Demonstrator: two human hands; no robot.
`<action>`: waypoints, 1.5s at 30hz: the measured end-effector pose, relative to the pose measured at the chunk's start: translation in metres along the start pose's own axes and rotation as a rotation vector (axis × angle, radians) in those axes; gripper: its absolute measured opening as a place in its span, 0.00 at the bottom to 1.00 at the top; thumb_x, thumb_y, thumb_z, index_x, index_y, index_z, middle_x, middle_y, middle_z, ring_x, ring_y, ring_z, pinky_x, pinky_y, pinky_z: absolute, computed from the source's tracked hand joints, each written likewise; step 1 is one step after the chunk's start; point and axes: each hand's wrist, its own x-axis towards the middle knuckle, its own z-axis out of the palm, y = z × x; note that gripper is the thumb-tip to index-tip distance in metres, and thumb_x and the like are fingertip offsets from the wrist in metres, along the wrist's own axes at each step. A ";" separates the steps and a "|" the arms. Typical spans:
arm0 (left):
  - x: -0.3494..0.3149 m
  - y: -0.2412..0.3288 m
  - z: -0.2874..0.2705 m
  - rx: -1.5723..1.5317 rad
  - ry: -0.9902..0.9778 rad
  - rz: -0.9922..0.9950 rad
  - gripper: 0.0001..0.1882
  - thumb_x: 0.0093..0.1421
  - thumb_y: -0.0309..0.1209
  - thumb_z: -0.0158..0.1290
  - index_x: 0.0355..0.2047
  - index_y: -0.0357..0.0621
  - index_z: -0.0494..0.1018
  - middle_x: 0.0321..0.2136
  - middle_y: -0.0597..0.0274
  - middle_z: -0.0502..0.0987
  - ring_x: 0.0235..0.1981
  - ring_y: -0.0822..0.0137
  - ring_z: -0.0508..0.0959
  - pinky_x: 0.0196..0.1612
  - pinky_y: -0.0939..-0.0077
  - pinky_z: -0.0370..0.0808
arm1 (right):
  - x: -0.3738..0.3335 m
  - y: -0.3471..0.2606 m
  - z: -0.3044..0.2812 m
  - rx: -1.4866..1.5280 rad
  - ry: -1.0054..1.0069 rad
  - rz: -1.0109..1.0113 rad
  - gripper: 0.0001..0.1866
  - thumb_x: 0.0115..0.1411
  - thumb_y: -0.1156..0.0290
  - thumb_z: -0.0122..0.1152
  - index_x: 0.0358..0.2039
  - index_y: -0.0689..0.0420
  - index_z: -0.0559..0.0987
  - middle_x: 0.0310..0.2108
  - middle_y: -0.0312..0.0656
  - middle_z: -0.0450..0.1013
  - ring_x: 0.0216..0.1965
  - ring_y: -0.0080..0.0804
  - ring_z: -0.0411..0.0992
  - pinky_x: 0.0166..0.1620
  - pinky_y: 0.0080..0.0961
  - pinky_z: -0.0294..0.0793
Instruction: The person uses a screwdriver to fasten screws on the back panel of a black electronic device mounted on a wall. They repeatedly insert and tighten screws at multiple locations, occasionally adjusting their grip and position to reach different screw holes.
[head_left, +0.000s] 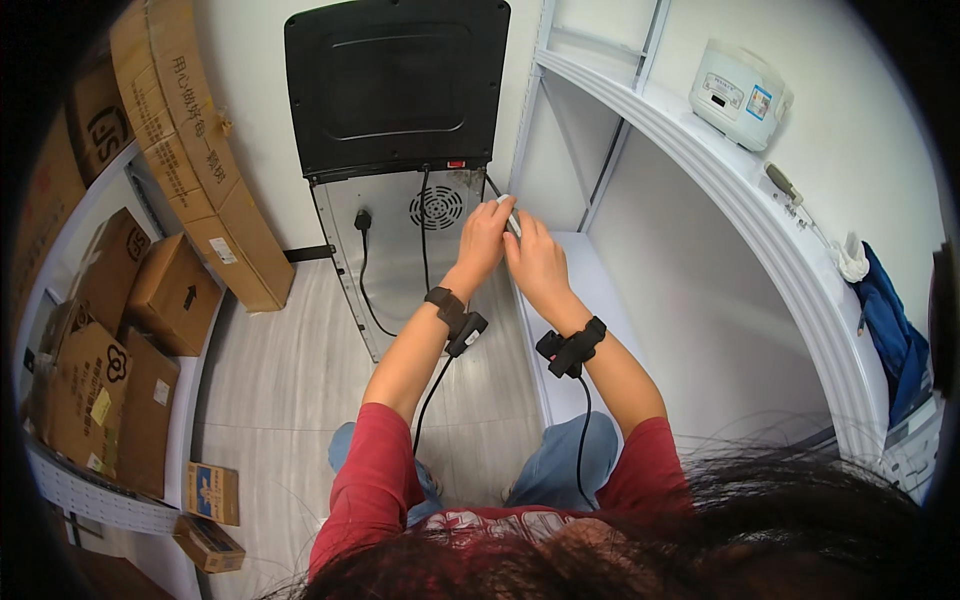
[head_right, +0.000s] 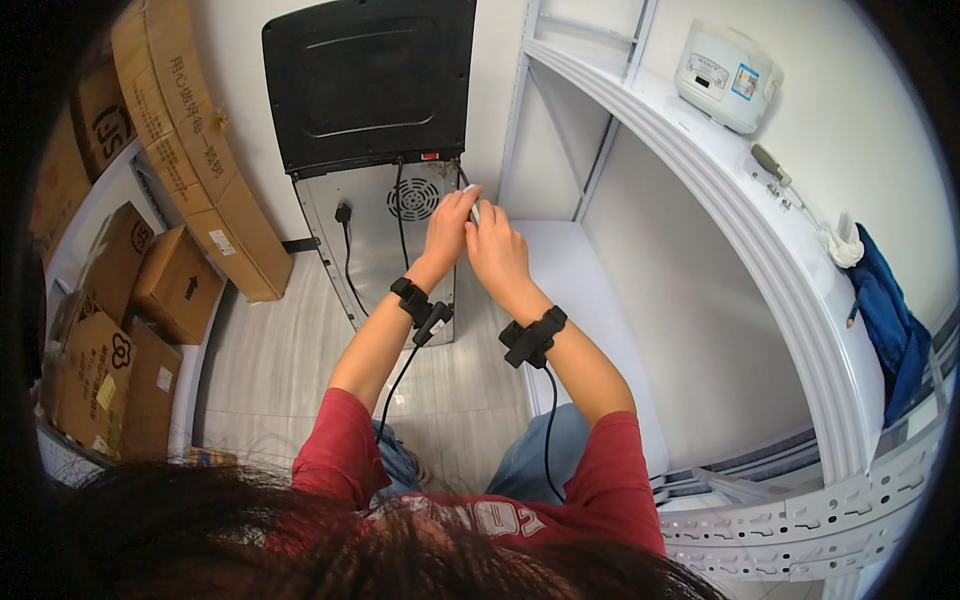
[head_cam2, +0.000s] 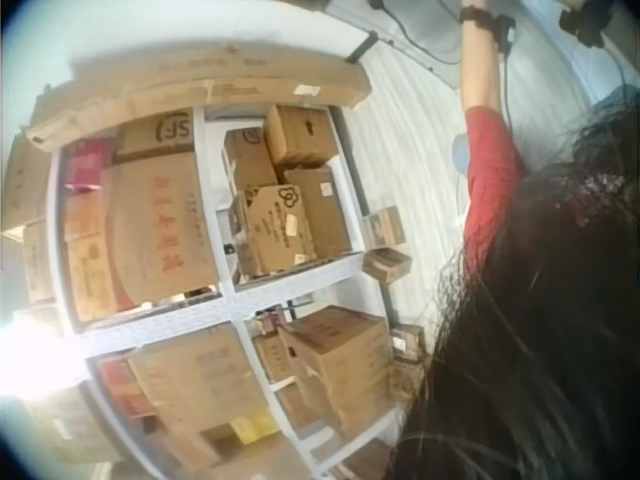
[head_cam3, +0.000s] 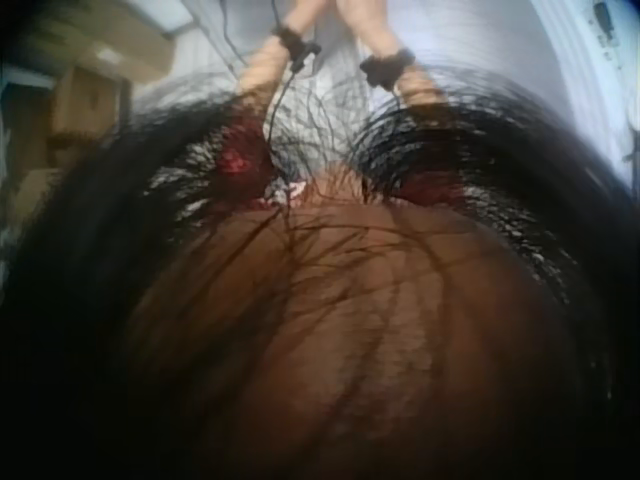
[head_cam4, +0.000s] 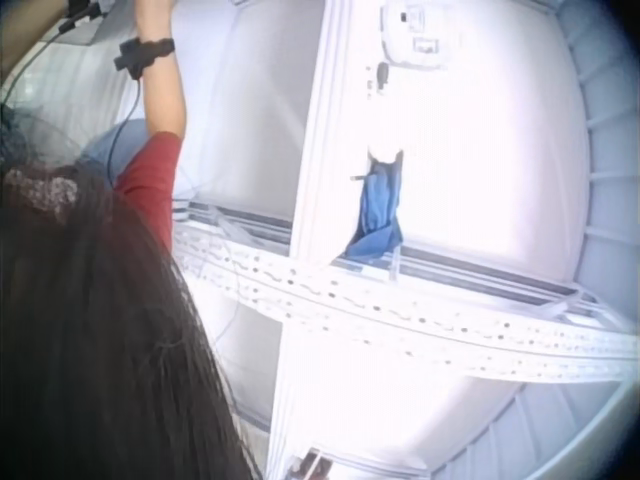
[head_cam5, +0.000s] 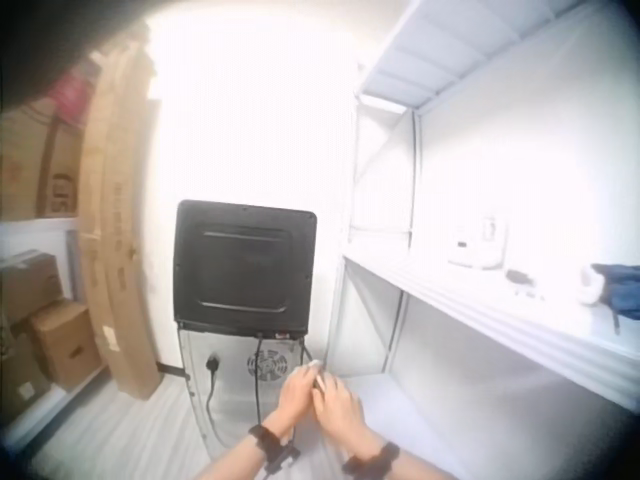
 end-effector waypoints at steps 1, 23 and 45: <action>0.001 -0.001 0.000 0.006 0.002 -0.001 0.23 0.48 0.20 0.51 0.48 0.39 0.70 0.35 0.54 0.74 0.38 0.51 0.74 0.39 0.61 0.72 | 0.000 0.000 0.001 0.008 0.011 -0.003 0.20 0.60 0.68 0.55 0.49 0.65 0.68 0.42 0.55 0.72 0.32 0.56 0.75 0.32 0.44 0.77; 0.003 0.003 -0.004 0.020 -0.006 -0.012 0.25 0.47 0.18 0.51 0.49 0.39 0.70 0.35 0.54 0.74 0.38 0.52 0.73 0.40 0.62 0.72 | 0.002 0.003 0.005 -0.021 0.083 -0.066 0.19 0.61 0.69 0.56 0.48 0.67 0.69 0.42 0.55 0.72 0.31 0.53 0.76 0.31 0.39 0.78; 0.005 0.005 -0.005 0.023 -0.026 -0.021 0.24 0.48 0.19 0.51 0.48 0.38 0.70 0.34 0.53 0.74 0.37 0.51 0.73 0.40 0.61 0.71 | 0.002 0.005 0.006 -0.046 0.082 -0.064 0.19 0.61 0.68 0.55 0.48 0.67 0.69 0.42 0.55 0.72 0.30 0.52 0.77 0.30 0.38 0.79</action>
